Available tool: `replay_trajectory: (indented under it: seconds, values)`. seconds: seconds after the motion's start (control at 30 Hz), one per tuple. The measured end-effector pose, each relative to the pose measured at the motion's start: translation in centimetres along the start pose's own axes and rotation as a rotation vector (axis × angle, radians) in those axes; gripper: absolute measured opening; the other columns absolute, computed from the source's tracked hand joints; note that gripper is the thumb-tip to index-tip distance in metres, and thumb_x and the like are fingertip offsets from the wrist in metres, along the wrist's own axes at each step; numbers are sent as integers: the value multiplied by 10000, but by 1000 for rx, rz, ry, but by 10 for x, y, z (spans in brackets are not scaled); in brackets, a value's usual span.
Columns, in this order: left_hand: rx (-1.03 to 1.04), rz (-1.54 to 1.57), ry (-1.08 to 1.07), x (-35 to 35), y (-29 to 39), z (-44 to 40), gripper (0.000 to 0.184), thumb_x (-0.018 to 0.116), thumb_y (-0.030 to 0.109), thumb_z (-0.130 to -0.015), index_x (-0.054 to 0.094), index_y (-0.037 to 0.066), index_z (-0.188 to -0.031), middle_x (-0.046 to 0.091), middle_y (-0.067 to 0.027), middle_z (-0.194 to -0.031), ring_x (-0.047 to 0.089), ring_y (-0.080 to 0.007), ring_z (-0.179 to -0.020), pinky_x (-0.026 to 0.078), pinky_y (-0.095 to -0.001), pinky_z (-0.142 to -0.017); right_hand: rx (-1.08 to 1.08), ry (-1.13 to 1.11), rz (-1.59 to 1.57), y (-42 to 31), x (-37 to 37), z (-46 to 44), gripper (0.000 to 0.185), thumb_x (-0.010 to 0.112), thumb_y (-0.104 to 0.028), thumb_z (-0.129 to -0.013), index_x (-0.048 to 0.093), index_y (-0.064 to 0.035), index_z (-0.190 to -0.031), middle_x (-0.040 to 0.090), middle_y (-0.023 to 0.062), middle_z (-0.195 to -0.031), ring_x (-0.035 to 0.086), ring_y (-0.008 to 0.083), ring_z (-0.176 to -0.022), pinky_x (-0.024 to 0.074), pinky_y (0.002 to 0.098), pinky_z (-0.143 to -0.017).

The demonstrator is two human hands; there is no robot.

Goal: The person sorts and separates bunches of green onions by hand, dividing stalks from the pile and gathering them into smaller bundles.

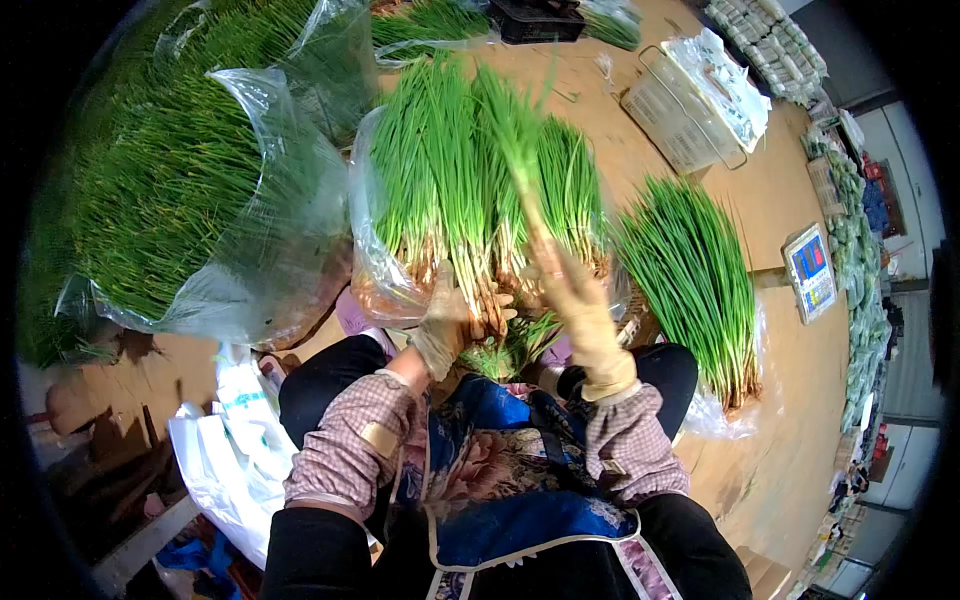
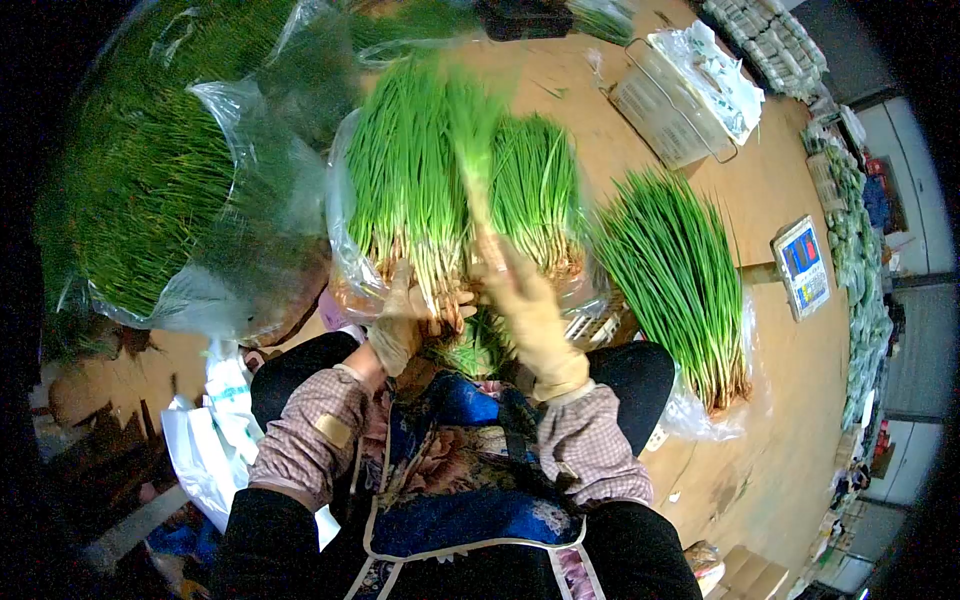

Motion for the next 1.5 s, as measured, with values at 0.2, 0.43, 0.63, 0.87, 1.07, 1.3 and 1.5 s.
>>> replay_trajectory:
  seconds: [0.2, 0.43, 0.63, 0.87, 1.07, 1.3, 1.5]
  values:
    - [-146, -207, 103, -10, 8, 6, 700, 239, 628, -862, 450, 56, -1206, 576, -148, -1006, 579, -193, -818, 483, -357, -790, -238, -212, 453, 69, 18, 7, 527, 580, -89, -826, 365, -35, -1304, 489, 146, -1235, 468, 239, -1134, 353, 310, -970]
    - [-62, -3, 57, 5, 0, -3, 831, 240, 699, -809, 475, -49, -1086, 588, -246, -926, 598, -305, -824, 487, -396, -804, 185, 57, -160, 45, -24, 15, 418, 457, -205, -916, 376, 24, -1255, 570, 111, -1097, 549, 175, -977, 429, 267, -828]
    - [-113, 74, -30, -9, -6, -15, 946, 322, 716, -765, 295, -65, -1298, 414, -329, -1217, 513, -425, -1023, 417, -512, -872, 267, 112, -144, 61, -29, 27, 375, 508, -124, -881, 436, 28, -1216, 565, 98, -1095, 537, 128, -955, 421, 229, -831]
    - [-177, -189, 102, 6, 1, 4, 774, 386, 615, -823, 366, -22, -1264, 410, -232, -1264, 492, -344, -1079, 429, -471, -899, -67, -57, 353, 63, -4, 24, 414, 590, -85, -804, 488, -33, -1202, 546, 122, -1163, 491, 215, -1092, 394, 300, -912]
    - [-144, -595, 236, -44, -17, -14, 566, 650, 384, -770, 490, 22, -1174, 611, -114, -869, 568, -191, -753, 475, -312, -700, -300, -175, 995, 70, 14, 23, 369, 576, -165, -804, 543, -84, -1163, 524, 143, -1188, 493, 312, -1086, 393, 365, -931]
    - [-226, -659, 370, -15, -11, -1, 364, 529, 227, -859, 527, 64, -1185, 535, -98, -1182, 493, -153, -1051, 410, -300, -829, -218, -112, 1074, 58, 28, 29, 390, 574, -167, -776, 522, -41, -1142, 560, 173, -1088, 510, 341, -992, 409, 388, -856]
    - [-80, -638, 450, -20, -18, -5, 320, 568, 312, -833, 622, 40, -993, 634, -6, -743, 465, -111, -499, 370, -233, -466, -347, -59, 995, 68, 25, 34, 383, 594, -162, -763, 525, -45, -1120, 565, 183, -1031, 518, 337, -974, 416, 382, -829]
Point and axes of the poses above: each hand's wrist, its own z-axis away from the middle knuckle, its own x-axis out of the palm, y = z × x, the point moved 1 cm from there along -z, towards the middle knuckle
